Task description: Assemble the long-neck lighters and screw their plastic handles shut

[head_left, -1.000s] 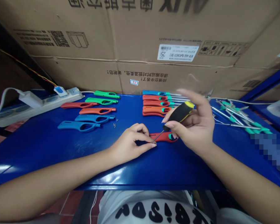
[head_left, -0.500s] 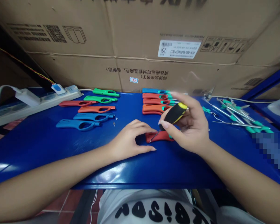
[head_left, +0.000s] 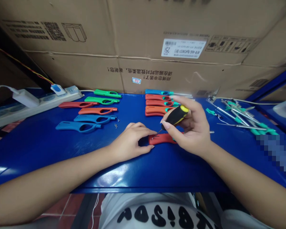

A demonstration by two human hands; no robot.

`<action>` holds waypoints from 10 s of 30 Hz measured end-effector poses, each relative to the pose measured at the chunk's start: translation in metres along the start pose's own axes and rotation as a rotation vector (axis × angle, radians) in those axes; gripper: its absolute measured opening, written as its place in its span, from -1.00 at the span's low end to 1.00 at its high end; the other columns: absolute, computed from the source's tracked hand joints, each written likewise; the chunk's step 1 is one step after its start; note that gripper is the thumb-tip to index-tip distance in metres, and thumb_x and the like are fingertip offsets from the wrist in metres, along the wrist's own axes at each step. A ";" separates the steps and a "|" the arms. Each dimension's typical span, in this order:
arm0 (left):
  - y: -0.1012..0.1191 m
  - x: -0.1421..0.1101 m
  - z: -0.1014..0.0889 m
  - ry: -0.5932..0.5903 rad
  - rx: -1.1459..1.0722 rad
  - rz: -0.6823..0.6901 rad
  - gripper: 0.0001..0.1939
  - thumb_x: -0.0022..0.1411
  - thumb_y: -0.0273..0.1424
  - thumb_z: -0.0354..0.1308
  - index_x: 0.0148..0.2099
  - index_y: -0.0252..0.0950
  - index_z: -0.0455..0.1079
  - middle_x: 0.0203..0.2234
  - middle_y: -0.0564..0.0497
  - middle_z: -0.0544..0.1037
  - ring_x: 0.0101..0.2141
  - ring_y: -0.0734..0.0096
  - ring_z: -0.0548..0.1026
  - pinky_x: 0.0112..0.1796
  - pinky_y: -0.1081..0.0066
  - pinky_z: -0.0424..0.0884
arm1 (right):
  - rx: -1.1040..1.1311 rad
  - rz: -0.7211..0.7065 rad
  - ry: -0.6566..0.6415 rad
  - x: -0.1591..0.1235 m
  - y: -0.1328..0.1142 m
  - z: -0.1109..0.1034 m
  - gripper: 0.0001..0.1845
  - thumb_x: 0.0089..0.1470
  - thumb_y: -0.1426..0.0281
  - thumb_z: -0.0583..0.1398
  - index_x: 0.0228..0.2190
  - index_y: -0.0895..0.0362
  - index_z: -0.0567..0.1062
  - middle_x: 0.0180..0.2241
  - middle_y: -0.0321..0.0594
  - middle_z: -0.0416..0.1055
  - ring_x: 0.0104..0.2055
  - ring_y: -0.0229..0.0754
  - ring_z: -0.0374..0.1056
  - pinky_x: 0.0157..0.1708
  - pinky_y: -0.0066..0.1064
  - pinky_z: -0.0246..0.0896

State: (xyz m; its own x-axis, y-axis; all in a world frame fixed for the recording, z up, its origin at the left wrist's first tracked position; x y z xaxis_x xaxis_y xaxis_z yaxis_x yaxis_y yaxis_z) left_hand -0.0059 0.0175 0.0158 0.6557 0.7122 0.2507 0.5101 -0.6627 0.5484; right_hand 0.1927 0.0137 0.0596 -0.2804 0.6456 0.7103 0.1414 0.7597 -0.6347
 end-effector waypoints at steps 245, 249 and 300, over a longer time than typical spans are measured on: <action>0.010 0.002 0.010 -0.002 -0.017 0.020 -0.81 0.30 -0.33 0.19 -0.05 -0.23 0.45 -0.08 -0.07 0.62 -0.07 0.11 0.58 -0.06 0.18 0.50 | -0.180 -0.163 -0.210 0.027 -0.039 0.006 -0.79 0.33 0.47 0.12 -0.11 0.17 0.55 -0.10 -0.18 0.59 -0.05 -0.28 0.48 0.03 -0.41 0.35; 0.015 0.002 0.005 -0.062 0.025 0.004 -0.82 0.33 -0.34 0.16 -0.03 -0.20 0.42 -0.10 -0.05 0.59 -0.06 0.15 0.54 -0.02 0.16 0.47 | -0.099 -0.078 -0.073 0.041 -0.049 -0.018 -0.83 0.30 0.41 0.17 -0.15 0.13 0.56 -0.19 -0.24 0.59 -0.27 -0.32 0.49 -0.15 -0.45 0.43; -0.082 0.187 -0.052 0.018 0.530 0.086 -0.66 0.37 -0.38 0.00 0.05 -0.34 0.51 -0.13 -0.19 0.50 -0.07 0.11 0.47 0.00 0.22 0.39 | -0.860 0.527 -0.425 -0.016 0.096 -0.187 -0.63 0.12 0.54 0.15 -0.05 0.16 0.58 -0.02 0.00 0.54 0.01 0.02 0.46 0.11 -0.13 0.34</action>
State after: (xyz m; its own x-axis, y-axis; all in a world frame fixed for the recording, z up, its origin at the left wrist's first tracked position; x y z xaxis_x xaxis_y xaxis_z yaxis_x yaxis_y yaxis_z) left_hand 0.0460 0.2174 0.0594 0.7003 0.6510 0.2930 0.6691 -0.7416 0.0485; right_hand 0.3882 0.0906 0.0441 -0.2713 0.9516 0.1444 0.9090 0.3026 -0.2865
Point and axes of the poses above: each hand's wrist, its own x-axis towards the middle knuckle, its own z-axis out of the palm, y = z × x, the point moved 2 cm from there along x, towards the middle knuckle
